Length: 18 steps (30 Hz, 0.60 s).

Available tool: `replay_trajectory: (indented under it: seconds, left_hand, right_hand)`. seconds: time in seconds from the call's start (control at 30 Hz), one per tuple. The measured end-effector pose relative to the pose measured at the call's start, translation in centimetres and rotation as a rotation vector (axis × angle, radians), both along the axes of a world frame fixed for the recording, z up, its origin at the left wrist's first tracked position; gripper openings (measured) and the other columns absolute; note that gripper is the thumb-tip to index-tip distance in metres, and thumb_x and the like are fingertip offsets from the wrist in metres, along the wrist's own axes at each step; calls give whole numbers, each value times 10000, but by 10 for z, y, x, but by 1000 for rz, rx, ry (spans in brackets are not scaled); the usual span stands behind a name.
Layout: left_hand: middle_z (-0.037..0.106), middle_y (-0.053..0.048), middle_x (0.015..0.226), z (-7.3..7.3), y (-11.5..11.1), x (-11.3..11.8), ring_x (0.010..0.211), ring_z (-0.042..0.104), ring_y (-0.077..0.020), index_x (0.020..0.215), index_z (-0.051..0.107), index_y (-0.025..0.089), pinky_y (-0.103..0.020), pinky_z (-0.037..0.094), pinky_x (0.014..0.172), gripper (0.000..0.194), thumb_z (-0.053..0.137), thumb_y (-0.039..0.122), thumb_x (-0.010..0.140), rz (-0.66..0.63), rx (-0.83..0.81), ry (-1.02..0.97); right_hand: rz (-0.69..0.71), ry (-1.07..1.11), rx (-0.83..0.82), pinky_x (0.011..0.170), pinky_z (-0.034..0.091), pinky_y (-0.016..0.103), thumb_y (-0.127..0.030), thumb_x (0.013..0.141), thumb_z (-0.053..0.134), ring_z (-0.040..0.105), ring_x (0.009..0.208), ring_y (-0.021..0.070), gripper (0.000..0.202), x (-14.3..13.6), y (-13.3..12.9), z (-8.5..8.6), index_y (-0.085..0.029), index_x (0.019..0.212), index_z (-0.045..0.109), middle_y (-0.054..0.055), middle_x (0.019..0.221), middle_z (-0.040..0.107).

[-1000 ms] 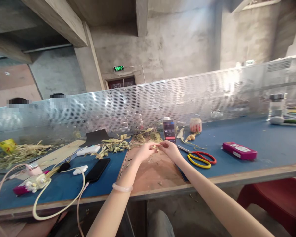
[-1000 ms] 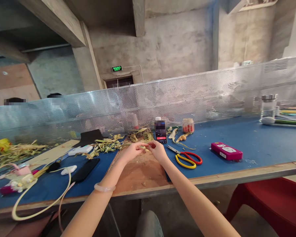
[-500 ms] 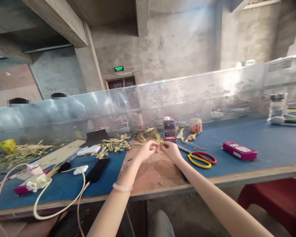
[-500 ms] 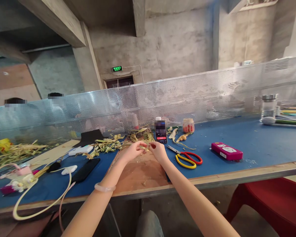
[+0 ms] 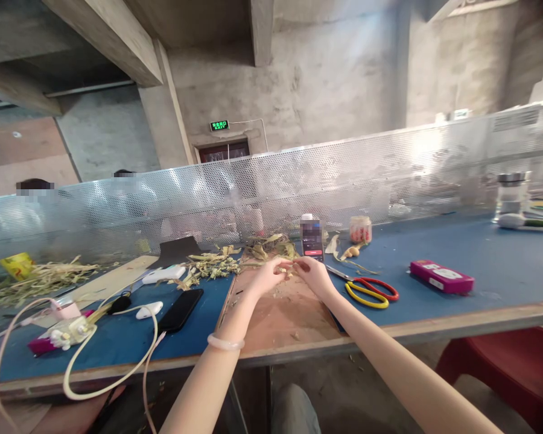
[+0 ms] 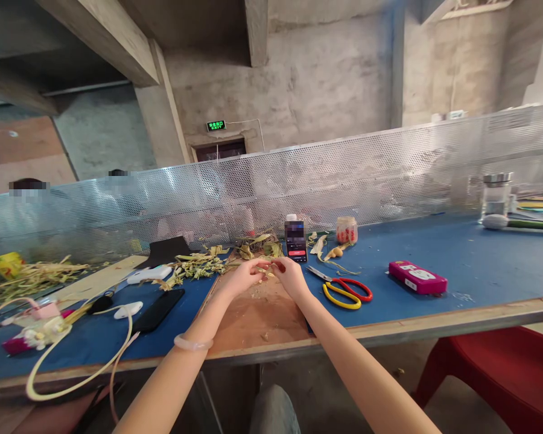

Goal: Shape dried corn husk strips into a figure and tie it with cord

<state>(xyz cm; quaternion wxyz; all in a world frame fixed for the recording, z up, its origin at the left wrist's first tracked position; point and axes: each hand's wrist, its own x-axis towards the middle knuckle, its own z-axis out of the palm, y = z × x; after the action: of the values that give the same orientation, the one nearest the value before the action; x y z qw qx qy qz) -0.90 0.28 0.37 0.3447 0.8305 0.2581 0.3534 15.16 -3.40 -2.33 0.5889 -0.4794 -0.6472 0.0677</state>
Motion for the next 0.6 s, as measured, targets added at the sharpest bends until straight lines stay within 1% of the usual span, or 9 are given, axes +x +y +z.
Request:
replay_trajectory:
  seconds: [0.13, 0.27, 0.4, 0.5, 0.6]
  left_hand:
    - [615, -102, 1011, 0, -1, 0, 713, 613, -117, 1058, 563, 145, -264, 492, 671, 353, 545, 95, 710, 2, -1, 2]
    - [627, -93, 971, 0, -1, -1, 716, 617, -121, 1063, 552, 144, -255, 489, 662, 355, 527, 89, 714, 2, 9, 17]
    - [635, -80, 926, 2, -4, -1, 724, 618, -128, 1046, 556, 146, -243, 483, 647, 328, 508, 97, 725, 14, 36, 40]
    - [636, -64, 931, 4, -7, -2, 722, 613, -126, 1039, 571, 161, -235, 473, 643, 327, 497, 105, 725, 24, 63, 68]
    - [647, -40, 897, 5, -8, -3, 714, 604, -128, 1018, 603, 177, -232, 461, 641, 326, 498, 116, 715, 38, 85, 110]
  right_hand:
    - [6, 41, -24, 712, 464, 313, -236, 733, 550, 614, 726, 188, 199, 0, 3, -2, -168, 881, 664, 71, 808, 683]
    - [57, 99, -74, 676, 476, 298, -248, 715, 579, 622, 730, 190, 243, 2, 8, -4, -144, 921, 657, 81, 809, 691]
    - [129, 128, -112, 616, 470, 270, -304, 708, 590, 617, 677, 177, 281, 3, 9, -5, -110, 898, 662, 76, 745, 688]
    - [167, 128, -124, 574, 450, 256, -355, 691, 605, 594, 633, 164, 302, 3, 7, -4, -114, 861, 668, 53, 698, 676]
    - [185, 124, -123, 580, 435, 252, -379, 671, 621, 573, 627, 153, 313, 2, 5, -4, -122, 846, 663, 36, 687, 661]
